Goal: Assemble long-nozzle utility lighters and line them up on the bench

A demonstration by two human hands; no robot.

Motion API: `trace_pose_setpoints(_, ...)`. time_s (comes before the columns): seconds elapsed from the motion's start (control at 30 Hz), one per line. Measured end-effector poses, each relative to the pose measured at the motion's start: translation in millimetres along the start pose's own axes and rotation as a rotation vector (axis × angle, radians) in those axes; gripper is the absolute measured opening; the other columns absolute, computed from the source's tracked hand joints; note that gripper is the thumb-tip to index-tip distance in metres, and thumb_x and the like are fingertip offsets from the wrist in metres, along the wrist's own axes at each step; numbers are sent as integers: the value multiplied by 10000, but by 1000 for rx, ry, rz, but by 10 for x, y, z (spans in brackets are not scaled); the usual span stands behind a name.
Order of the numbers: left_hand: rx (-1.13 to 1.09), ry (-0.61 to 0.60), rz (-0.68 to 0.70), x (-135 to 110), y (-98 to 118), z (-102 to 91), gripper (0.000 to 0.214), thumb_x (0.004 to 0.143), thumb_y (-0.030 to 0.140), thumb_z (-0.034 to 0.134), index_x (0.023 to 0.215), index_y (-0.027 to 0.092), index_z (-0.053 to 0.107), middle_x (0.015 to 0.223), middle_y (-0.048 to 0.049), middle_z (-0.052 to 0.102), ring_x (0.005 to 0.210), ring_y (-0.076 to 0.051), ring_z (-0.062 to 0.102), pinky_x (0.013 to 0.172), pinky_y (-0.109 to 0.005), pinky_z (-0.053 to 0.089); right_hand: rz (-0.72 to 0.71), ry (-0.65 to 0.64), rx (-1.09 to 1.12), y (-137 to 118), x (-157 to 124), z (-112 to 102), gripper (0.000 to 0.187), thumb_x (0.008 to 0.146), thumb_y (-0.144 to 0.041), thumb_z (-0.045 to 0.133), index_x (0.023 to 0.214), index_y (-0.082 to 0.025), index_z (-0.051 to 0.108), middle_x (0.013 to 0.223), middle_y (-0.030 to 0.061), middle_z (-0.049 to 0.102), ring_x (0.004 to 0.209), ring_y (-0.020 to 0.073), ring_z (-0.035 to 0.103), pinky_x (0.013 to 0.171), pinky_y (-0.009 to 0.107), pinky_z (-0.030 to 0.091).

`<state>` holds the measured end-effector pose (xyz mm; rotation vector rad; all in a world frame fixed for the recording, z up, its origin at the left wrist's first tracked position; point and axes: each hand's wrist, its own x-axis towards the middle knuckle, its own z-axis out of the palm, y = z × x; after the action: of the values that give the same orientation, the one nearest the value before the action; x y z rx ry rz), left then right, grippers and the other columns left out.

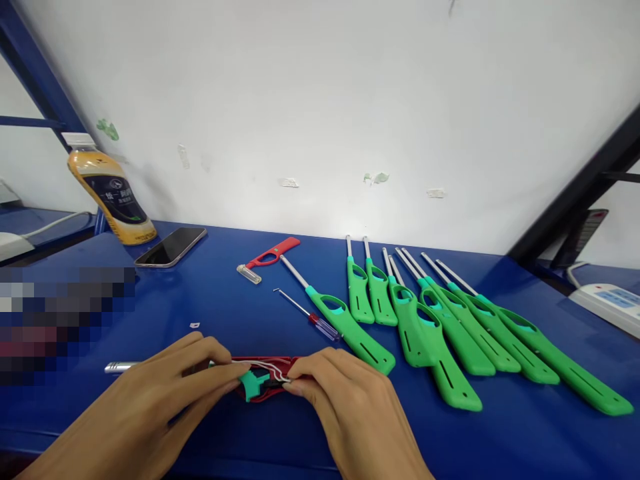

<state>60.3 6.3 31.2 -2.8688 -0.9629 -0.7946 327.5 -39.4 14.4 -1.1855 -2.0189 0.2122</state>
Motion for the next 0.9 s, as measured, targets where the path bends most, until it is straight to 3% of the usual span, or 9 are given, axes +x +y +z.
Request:
trace_pose_setpoints(0.13, -43, -5, -3, 14, 16, 49, 407, 1048, 6, 412, 1040, 234, 749, 943, -28, 721, 769, -188, 685, 769, -297, 628, 18, -23, 41, -15, -5, -7, 136, 1134, -232, 651, 1105, -335, 733, 1037, -116, 823, 913, 87, 803, 880, 139, 571)
trace_pose_setpoints(0.37, -97, 56, 13, 16, 10, 120, 380, 1077, 6, 437, 1074, 225, 748, 932, -14, 738, 772, -182, 672, 816, -302, 620, -10, 16, 34, -55, 26, -31, 135, 1146, -277, 636, 1069, -309, 743, 1000, -107, 829, 869, 75, 799, 865, 117, 571)
trace_pose_setpoints(0.6, -172, 91, 2, 20, 11, 188, 423, 1015, -50, 455, 1089, 249, 745, 944, 2, 753, 765, -177, 666, 699, -279, 557, -93, 42, -56, -87, 61, -42, 366, 1200, -379, 482, 1000, -264, 766, 947, -49, 851, 827, 110, 816, 813, 179, 605)
trace_pose_setpoints(0.7, -185, 122, -1, 45, 15, 197, 433, 1010, -57, 453, 1091, 250, 748, 942, 2, 756, 773, -178, 665, 683, -278, 543, -111, 47, -75, -82, 65, -42, 384, 1204, -361, 472, 995, -255, 776, 956, -30, 859, 826, 122, 824, 811, 201, 616)
trace_pose_setpoints(0.9, -162, 176, 17, 96, -2, 193, 283, 1138, 85, 506, 1046, 225, 735, 898, 2, 758, 752, -187, 642, 690, -299, 542, -112, 28, -108, -29, 34, -52, 336, 1206, -336, 477, 1064, -273, 775, 1021, -34, 864, 889, 134, 830, 854, 225, 608)
